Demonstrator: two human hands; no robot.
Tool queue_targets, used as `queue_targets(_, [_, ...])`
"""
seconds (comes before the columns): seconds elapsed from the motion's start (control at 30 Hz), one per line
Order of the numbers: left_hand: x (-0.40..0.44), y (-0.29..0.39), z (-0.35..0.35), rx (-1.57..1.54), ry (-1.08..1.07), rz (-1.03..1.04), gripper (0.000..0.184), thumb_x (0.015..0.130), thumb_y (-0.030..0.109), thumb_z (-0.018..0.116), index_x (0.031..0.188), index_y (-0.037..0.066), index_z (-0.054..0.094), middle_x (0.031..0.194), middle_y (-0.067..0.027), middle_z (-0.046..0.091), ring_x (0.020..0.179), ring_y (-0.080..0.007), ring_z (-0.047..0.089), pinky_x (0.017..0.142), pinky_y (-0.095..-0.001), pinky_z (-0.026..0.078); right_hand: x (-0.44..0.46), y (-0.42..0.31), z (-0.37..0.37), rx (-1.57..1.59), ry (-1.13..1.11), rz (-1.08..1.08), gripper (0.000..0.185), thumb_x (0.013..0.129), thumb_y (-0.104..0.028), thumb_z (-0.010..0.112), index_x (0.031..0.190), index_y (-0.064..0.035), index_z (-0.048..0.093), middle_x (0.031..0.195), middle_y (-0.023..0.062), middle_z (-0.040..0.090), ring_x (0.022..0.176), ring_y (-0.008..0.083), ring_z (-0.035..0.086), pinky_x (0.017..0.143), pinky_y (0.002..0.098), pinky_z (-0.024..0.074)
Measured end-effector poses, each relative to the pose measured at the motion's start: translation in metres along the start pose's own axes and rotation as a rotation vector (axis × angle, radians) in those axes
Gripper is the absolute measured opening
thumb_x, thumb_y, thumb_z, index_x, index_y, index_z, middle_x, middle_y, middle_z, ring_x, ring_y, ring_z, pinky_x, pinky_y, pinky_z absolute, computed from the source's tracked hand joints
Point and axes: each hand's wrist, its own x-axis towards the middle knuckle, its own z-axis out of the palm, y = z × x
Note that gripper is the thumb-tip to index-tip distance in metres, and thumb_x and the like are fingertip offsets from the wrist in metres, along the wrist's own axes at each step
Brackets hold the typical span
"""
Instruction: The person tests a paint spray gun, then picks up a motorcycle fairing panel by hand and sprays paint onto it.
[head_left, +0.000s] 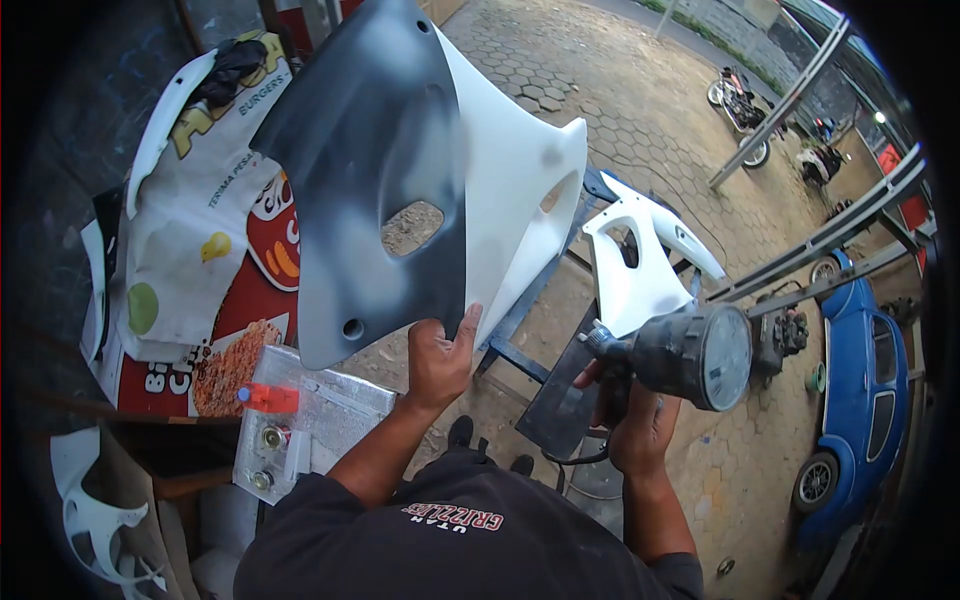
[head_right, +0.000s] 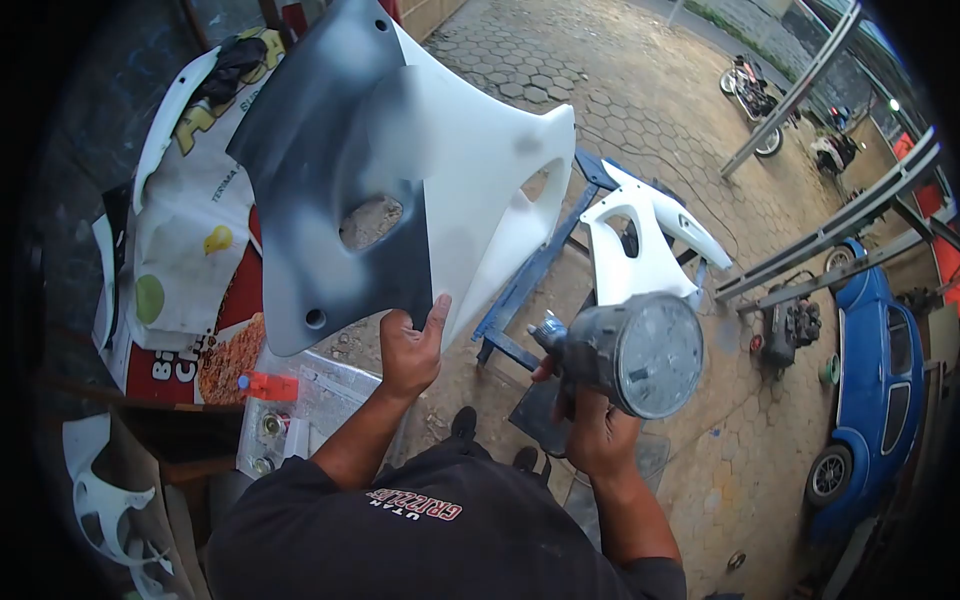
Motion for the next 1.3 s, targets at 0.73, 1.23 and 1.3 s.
queue_targets(0.73, [-0.081, 0.080, 0.015, 0.138, 0.273, 0.168, 0.019, 0.112, 0.010, 0.076, 0.122, -0.006, 0.078, 0.115, -0.0242, 0.080, 0.105, -0.0424, 0.077, 0.097, -0.0488, 0.056, 0.030, -0.123, -0.041, -0.009, -0.337, -0.167, 0.052, 0.127, -0.034, 0.050, 0.101, 0.0053, 0.071, 0.079, 0.0077, 0.071, 0.061, 0.0114, 0.063, 0.060, 0.0304, 0.0475])
queue_targets(1.23, [-0.100, 0.103, 0.012, -0.007, 0.342, 0.093, 0.023, 0.114, 0.015, 0.077, 0.116, -0.008, 0.079, 0.099, -0.0230, 0.082, 0.085, -0.0316, 0.077, 0.084, -0.0430, 0.059, 0.022, -0.133, -0.017, -0.297, -0.323, -0.465, 0.054, 0.128, -0.036, 0.049, 0.100, 0.0044, 0.072, 0.077, 0.0070, 0.070, 0.060, 0.0109, 0.061, 0.057, 0.0305, 0.0452])
queue_targets(1.3, [-0.103, 0.108, 0.009, -0.002, 0.322, 0.051, 0.026, 0.115, 0.017, 0.076, 0.118, -0.008, 0.079, 0.100, -0.0224, 0.083, 0.087, -0.0289, 0.077, 0.086, -0.0425, 0.059, 0.022, -0.131, -0.011, -0.334, -0.355, -0.478, 0.053, 0.127, -0.035, 0.052, 0.098, 0.0049, 0.071, 0.076, 0.0072, 0.070, 0.064, 0.0132, 0.063, 0.062, 0.0332, 0.0473])
